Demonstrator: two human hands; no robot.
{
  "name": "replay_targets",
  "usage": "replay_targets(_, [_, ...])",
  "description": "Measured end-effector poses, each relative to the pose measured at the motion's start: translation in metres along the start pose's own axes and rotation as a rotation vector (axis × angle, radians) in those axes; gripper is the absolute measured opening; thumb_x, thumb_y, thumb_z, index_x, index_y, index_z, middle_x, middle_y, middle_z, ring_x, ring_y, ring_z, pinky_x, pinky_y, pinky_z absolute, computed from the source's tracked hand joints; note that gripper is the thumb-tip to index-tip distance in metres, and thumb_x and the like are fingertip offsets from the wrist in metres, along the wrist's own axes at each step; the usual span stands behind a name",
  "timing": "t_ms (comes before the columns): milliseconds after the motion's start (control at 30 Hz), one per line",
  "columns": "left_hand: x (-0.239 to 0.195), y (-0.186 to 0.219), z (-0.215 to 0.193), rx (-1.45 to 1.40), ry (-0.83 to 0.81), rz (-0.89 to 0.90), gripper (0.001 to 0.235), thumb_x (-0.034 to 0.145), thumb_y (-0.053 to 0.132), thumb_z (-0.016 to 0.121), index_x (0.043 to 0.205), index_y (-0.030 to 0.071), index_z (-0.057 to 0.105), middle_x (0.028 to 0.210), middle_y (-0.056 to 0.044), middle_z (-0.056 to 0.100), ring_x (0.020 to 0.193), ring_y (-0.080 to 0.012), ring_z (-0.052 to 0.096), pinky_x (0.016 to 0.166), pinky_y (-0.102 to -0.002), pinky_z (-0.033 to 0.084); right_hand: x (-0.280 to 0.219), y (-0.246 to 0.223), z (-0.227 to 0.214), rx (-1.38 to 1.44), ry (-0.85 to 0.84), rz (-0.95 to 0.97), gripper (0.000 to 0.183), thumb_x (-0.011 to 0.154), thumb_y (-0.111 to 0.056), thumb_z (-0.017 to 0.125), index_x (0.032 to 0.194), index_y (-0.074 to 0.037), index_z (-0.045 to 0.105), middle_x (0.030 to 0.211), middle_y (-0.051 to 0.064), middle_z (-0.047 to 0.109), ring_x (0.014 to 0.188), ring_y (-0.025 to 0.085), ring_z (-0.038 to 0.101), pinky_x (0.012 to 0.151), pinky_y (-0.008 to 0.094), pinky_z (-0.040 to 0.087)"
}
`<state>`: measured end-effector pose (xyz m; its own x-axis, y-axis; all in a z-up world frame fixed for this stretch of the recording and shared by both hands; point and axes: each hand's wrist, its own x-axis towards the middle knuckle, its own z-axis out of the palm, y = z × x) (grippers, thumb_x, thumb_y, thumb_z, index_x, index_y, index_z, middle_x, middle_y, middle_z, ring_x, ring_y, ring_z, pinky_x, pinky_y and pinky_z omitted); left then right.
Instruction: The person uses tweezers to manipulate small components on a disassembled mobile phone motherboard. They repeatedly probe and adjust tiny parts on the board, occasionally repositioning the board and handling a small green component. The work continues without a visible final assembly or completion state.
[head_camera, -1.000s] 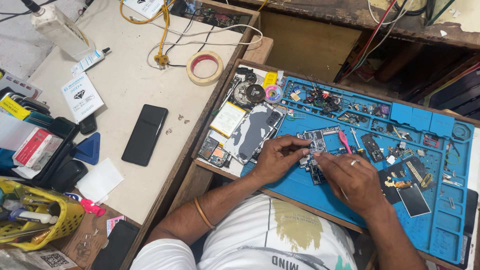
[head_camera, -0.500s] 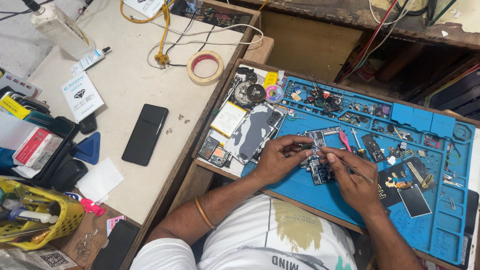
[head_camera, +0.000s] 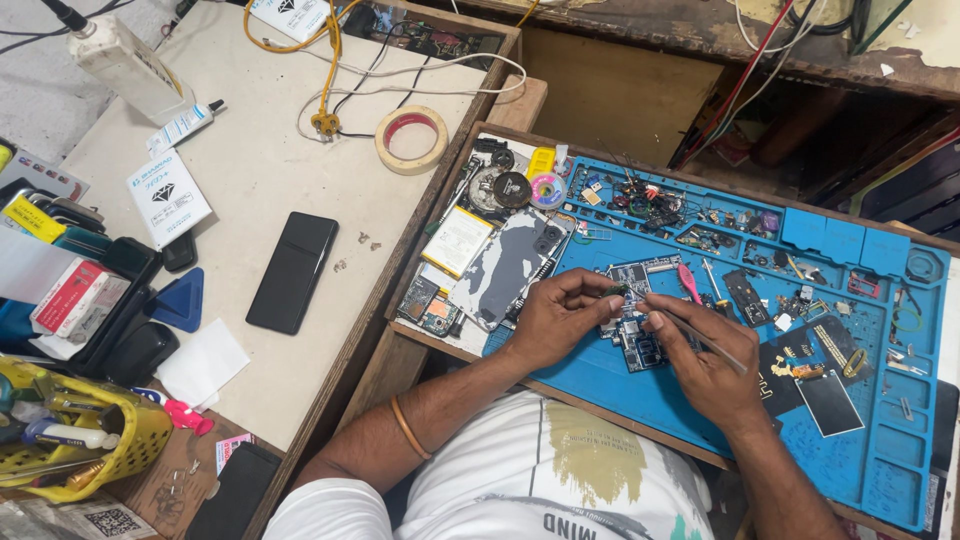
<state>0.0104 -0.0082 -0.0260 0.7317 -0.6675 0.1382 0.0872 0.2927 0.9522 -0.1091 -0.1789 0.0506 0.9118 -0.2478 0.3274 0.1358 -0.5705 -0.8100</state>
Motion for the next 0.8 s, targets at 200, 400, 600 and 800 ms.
replay_targets(200, [-0.0019,0.0025,0.0001,0.078,-0.026,-0.002,0.024,0.1,0.012,0.071,0.119,-0.003,0.068,0.098,-0.01,0.076,0.093,-0.0098,0.074,0.08,-0.023,0.062,-0.0004,-0.0008,-0.0046,-0.157,0.046,-0.075,0.022,0.093,-0.012,0.074,0.114,-0.006,0.076,0.101,0.011,0.079,0.083,0.017,0.076,0.072,0.029,0.059])
replay_targets(400, [-0.0009,0.0019,0.0003,0.026,-0.038,-0.022,0.027,0.102,0.013,0.07,0.123,-0.003,0.068,0.098,-0.01,0.076,0.091,-0.0114,0.073,0.078,-0.024,0.062,0.0026,-0.0005,-0.0075,-0.225,0.04,-0.27,0.02,0.09,-0.01,0.077,0.109,-0.005,0.076,0.101,0.009,0.078,0.09,0.02,0.077,0.082,0.033,0.059])
replay_targets(600, [-0.0019,0.0011,-0.0015,-0.005,-0.099,-0.034,0.027,0.104,0.017,0.067,0.124,-0.003,0.067,0.103,-0.009,0.074,0.095,-0.0115,0.073,0.083,-0.025,0.063,0.002,0.0013,-0.0067,-0.237,0.063,-0.269,0.015,0.089,-0.011,0.078,0.103,-0.005,0.077,0.093,0.009,0.078,0.082,0.019,0.075,0.079,0.033,0.058])
replay_targets(800, [-0.0029,0.0019,-0.0021,-0.005,-0.132,-0.042,0.027,0.104,0.016,0.066,0.124,-0.002,0.066,0.104,-0.008,0.073,0.095,-0.0121,0.073,0.082,-0.025,0.063,-0.0017,0.0043,-0.0045,-0.173,0.059,0.057,0.015,0.091,-0.018,0.077,0.098,-0.005,0.079,0.078,0.01,0.076,0.065,0.017,0.071,0.058,0.031,0.052])
